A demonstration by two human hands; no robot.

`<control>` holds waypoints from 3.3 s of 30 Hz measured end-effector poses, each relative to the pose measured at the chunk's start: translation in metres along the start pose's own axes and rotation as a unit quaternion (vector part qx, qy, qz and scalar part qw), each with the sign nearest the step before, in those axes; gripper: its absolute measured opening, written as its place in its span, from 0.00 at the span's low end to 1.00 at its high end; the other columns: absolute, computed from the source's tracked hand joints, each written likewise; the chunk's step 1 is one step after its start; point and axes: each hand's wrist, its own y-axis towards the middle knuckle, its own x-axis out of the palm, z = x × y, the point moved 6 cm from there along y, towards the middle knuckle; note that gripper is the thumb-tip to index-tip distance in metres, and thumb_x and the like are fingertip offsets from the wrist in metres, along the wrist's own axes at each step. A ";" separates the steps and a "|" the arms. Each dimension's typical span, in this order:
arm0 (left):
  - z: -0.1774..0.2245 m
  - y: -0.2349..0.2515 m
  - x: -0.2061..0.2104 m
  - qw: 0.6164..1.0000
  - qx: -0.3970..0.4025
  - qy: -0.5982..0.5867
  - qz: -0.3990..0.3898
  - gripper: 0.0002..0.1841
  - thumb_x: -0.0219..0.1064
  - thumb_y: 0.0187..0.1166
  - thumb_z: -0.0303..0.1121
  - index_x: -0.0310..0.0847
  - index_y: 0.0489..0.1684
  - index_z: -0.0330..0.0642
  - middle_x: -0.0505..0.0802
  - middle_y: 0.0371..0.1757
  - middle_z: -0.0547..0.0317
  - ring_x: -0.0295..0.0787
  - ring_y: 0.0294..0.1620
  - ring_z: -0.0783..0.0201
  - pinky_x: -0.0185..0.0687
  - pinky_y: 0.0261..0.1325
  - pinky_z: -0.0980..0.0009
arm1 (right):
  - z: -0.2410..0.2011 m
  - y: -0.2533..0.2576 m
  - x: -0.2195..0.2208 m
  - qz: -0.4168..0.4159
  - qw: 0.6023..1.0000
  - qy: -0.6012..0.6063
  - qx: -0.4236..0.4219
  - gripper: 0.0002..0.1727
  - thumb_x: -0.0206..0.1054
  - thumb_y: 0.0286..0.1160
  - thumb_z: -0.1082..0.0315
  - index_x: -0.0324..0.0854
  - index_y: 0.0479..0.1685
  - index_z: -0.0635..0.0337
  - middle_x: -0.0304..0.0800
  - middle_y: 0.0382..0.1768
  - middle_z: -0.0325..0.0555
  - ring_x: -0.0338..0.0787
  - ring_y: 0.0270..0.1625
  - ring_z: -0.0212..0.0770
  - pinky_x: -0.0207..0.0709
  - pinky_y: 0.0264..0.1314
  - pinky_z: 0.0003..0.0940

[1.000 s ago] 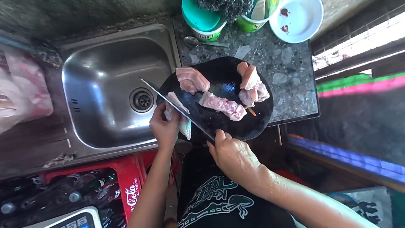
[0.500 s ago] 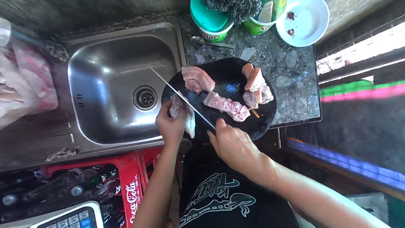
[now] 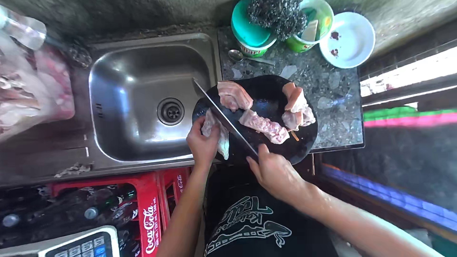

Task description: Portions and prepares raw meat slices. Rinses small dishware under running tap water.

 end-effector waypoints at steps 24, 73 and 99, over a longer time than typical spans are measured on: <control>-0.004 0.002 -0.001 0.999 0.004 -0.031 -0.018 0.20 0.74 0.70 0.27 0.80 0.60 0.31 0.92 0.47 0.58 0.90 0.43 0.77 0.87 0.50 0.76 | -0.018 0.037 -0.003 -0.019 1.000 0.024 -0.002 0.19 0.56 0.91 0.57 0.76 0.53 0.69 0.87 0.27 0.56 0.94 0.35 0.58 0.85 0.37 0.54; 0.013 -0.016 0.000 0.999 0.008 0.040 -0.011 0.18 0.73 0.76 0.32 0.84 0.58 0.29 0.92 0.48 0.35 0.91 0.47 0.44 0.84 0.54 0.44 | -0.034 0.057 -0.009 -0.032 0.998 -0.056 0.022 0.23 0.50 0.94 0.56 0.67 0.71 0.68 0.89 0.51 0.69 0.91 0.59 0.69 0.82 0.56 0.65; 0.049 -0.240 -0.406 0.843 -0.055 0.315 0.432 0.19 0.70 0.79 0.35 0.84 0.62 0.29 0.92 0.60 0.38 0.91 0.61 0.50 0.84 0.68 0.54 | 0.017 0.031 -0.017 0.040 0.986 -0.072 -0.144 0.35 0.52 0.91 0.54 0.66 0.77 0.84 0.79 0.62 0.90 0.80 0.67 0.85 0.66 0.70 0.79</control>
